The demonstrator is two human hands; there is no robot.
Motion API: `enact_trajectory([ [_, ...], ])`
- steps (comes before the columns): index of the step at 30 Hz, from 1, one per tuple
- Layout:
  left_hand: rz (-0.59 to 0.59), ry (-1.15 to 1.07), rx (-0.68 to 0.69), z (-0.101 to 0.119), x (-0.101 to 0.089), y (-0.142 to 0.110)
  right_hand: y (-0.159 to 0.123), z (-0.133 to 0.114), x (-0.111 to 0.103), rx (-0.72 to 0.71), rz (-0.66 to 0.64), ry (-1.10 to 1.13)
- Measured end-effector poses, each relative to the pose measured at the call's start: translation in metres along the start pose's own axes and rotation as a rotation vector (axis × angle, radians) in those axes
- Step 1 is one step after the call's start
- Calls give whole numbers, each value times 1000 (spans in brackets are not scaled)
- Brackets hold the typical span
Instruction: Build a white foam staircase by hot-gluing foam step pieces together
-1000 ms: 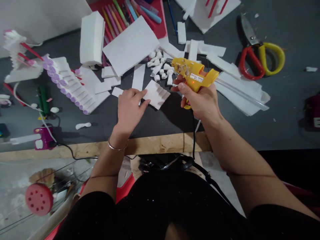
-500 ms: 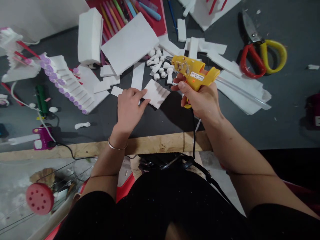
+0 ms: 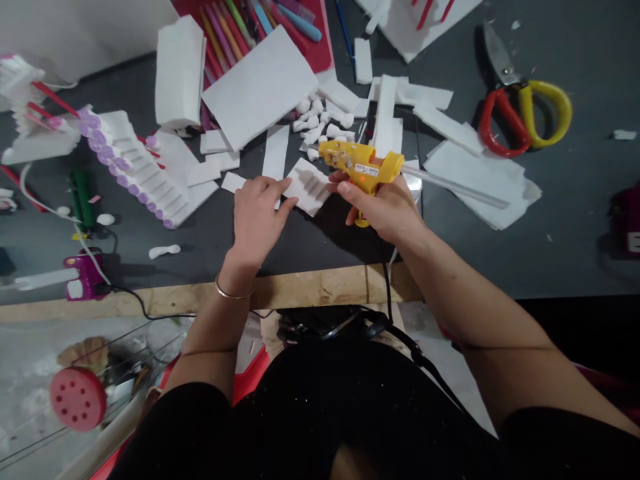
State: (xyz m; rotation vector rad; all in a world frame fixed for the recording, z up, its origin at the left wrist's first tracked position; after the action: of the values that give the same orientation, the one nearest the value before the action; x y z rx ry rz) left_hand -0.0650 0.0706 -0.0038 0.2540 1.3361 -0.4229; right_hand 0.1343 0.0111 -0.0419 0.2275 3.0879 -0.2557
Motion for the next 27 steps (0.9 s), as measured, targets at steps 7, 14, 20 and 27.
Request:
enact_trajectory([
  [7, -53, 34, -45, 2, -1, 1, 1, 3, 4, 14, -25, 23],
  [14, 27, -22, 21, -2, 0, 0, 0, 3, 3, 13, -10, 35],
  [20, 60, -40, 29, -5, 2, 0, 0, 3, 4, 8, -28, 21],
  [27, 125, -60, 77, -6, 0, 1, 0, 1, 4, -27, -32, 53],
])
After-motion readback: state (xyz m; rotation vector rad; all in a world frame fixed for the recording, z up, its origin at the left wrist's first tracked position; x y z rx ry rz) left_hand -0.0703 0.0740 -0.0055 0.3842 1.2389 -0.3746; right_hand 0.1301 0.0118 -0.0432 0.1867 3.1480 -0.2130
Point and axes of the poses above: each hand's wrist, its own y-axis towards the middle knuckle, its own x-axis out of the palm, z = x × y, the point moved 9 cm from there along y, towards the middle knuckle, and after that the axes turned 3 degrees about -x, right-handed, at the moved point
